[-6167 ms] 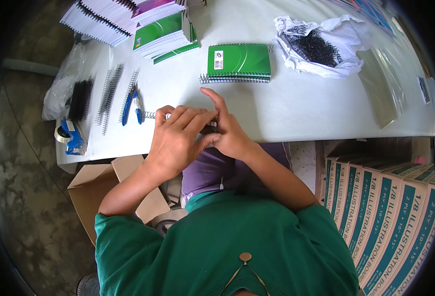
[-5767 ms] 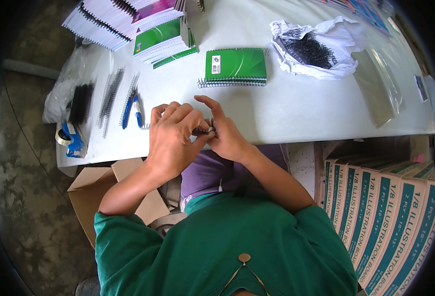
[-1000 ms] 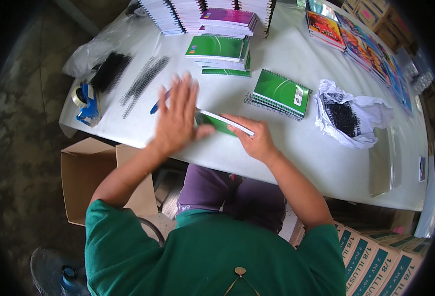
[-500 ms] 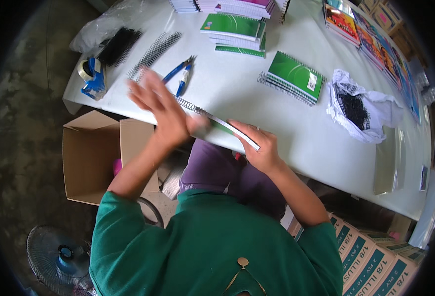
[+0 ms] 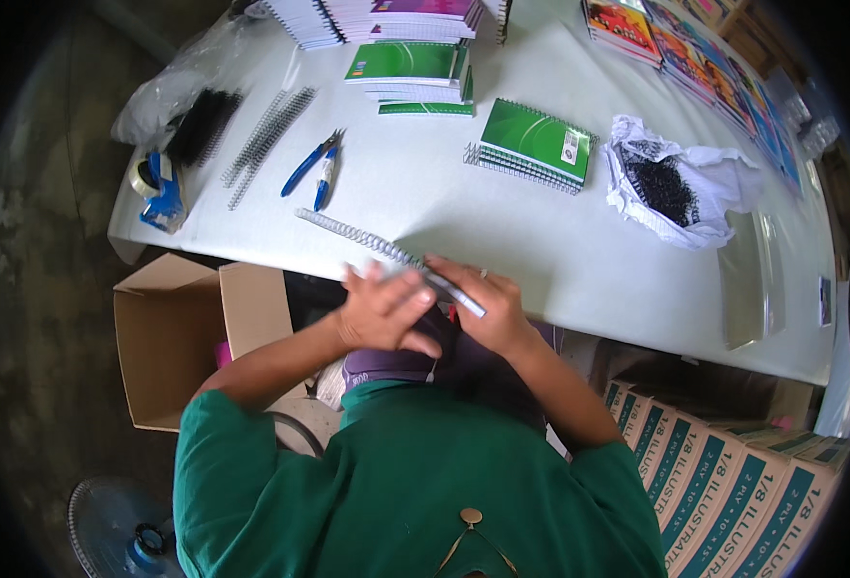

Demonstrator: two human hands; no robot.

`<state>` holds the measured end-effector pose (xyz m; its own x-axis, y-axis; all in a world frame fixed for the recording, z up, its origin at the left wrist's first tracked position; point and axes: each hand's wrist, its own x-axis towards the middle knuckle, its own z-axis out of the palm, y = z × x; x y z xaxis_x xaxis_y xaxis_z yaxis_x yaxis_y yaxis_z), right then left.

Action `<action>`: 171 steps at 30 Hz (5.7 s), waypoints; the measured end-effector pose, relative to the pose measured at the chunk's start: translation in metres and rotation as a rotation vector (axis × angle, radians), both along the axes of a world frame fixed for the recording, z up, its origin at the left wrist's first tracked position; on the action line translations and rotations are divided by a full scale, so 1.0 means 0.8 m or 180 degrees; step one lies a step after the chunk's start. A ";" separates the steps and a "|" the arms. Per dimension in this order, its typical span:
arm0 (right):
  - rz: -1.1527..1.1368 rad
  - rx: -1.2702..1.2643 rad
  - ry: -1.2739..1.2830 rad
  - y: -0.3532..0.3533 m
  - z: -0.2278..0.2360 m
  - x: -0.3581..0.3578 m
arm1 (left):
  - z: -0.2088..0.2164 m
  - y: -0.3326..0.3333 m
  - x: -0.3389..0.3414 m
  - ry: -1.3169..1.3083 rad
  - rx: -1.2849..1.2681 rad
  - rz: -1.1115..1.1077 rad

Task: The person takes green booklets from a cardboard box and assembles them by hand, inserting a metal spiral binding through the pre-punched holes of each booklet one at a time on a white table.

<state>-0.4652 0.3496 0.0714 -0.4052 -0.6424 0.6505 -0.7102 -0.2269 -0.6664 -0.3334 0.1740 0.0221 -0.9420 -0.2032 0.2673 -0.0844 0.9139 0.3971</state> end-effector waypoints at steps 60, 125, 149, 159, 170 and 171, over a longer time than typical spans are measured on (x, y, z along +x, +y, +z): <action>-0.1907 0.0664 -0.0899 0.052 0.000 -0.173 | 0.079 0.013 -0.248 0.0804 0.1366 -0.0021; -0.2068 0.1415 -0.1383 0.057 -0.006 -0.172 | 0.136 0.030 -0.253 -0.0918 0.0270 -0.0020; 0.0635 -0.0360 -0.2830 0.013 0.017 -0.090 | 0.130 -0.114 -0.237 0.1183 -0.1306 0.0236; 0.0517 -0.0330 -0.3012 0.025 0.052 -0.074 | 0.159 0.037 -0.078 0.1058 -0.0581 -0.0361; 0.0717 -0.0216 -0.1939 0.010 0.023 -0.083 | 0.087 0.036 -0.097 0.1162 0.3638 0.0070; 0.0645 -0.0289 -0.1605 0.012 0.028 -0.081 | 0.091 0.043 -0.095 0.1478 0.3580 -0.0211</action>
